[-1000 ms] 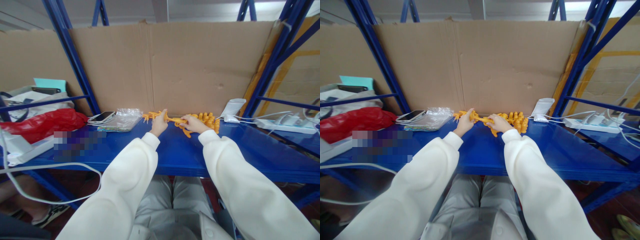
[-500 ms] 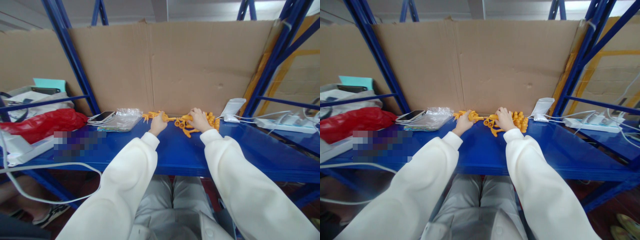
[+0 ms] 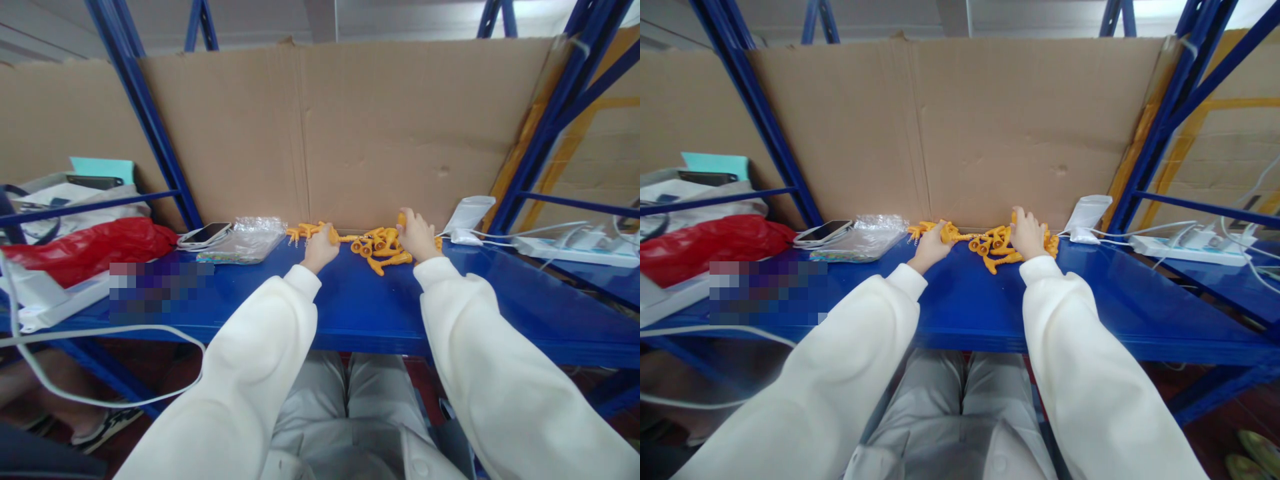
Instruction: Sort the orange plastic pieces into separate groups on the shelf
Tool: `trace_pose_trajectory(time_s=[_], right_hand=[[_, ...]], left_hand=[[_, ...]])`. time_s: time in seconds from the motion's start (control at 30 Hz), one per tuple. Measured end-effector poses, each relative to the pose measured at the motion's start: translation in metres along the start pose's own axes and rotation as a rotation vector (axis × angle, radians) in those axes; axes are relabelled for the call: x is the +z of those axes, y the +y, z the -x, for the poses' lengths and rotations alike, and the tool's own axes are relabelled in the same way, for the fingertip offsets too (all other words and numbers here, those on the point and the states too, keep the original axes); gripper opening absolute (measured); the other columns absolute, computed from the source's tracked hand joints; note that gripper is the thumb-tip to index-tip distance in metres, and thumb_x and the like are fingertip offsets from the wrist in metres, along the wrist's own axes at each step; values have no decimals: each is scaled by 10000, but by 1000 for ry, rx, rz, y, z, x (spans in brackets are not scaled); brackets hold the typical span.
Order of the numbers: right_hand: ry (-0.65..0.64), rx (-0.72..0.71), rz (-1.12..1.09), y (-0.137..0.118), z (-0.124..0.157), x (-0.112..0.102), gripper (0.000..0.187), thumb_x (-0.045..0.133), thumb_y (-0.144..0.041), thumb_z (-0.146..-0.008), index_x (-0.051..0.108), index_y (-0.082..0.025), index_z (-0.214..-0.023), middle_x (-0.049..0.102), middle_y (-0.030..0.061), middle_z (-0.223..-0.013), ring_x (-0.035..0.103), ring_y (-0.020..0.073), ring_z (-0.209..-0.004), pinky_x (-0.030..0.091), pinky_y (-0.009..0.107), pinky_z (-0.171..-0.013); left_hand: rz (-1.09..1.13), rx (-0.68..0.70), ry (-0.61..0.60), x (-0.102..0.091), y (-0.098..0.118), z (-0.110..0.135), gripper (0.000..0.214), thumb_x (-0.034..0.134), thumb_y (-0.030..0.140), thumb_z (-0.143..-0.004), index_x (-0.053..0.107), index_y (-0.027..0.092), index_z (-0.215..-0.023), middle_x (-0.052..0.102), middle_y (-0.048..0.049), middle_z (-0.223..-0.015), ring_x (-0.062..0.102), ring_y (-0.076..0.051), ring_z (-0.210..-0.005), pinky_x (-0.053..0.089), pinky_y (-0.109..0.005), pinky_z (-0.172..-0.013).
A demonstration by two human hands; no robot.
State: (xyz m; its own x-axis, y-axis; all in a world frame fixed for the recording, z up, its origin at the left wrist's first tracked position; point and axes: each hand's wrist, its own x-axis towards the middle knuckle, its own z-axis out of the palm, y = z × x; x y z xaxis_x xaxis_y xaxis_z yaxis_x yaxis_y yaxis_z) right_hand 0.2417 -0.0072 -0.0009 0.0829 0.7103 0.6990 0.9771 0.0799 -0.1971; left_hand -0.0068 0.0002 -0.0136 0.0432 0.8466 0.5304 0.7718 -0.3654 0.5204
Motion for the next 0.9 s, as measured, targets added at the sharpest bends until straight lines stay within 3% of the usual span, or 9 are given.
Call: trace_pose_trajectory(time_s=[0.2,0.37,0.57,0.8,0.9], right_hand=[[-18,141,-17,24,-5,-16,407,558,-415,-913,547,-163,-1232,720,186,-1034,672,347,-1004,481,482,-875],[-60,278,-30,49,-6,-30,405,688,-344,-796,579,-161,-1142,714,149,-998,675,312,-941,501,406,-805],[-32,400,-82,58,-1,-53,284,710,-240,-805,612,-173,-1062,699,124,-944,660,278,-899,472,351,-755],[-238,475,83,45,7,-69,294,675,-157,-876,613,-81,-1153,701,253,-1075,655,254,-925,402,306,-712],[-256,509,143,44,7,-71,334,607,-148,-909,591,-52,-1228,684,276,-1158,674,256,-960,425,301,-710]], left_hand=[[-91,-46,-32,-4,8,4,594,679,188,-852,531,154,-1426,724,-176,-1232,668,-307,-1220,522,-408,-1027],[-127,-50,-43,-6,9,5,577,662,193,-864,538,151,-1426,726,-168,-1211,680,-294,-1189,522,-373,-1012],[-119,-55,-55,-9,9,6,567,660,193,-875,534,161,-1427,739,-154,-1196,693,-273,-1165,529,-346,-988],[-122,-55,-88,-11,9,5,573,638,187,-881,521,147,-1441,746,-165,-1178,718,-275,-1116,540,-376,-986],[-111,-39,-55,-8,5,3,559,661,201,-859,553,176,-1407,747,-154,-1176,703,-288,-1149,541,-385,-987]])
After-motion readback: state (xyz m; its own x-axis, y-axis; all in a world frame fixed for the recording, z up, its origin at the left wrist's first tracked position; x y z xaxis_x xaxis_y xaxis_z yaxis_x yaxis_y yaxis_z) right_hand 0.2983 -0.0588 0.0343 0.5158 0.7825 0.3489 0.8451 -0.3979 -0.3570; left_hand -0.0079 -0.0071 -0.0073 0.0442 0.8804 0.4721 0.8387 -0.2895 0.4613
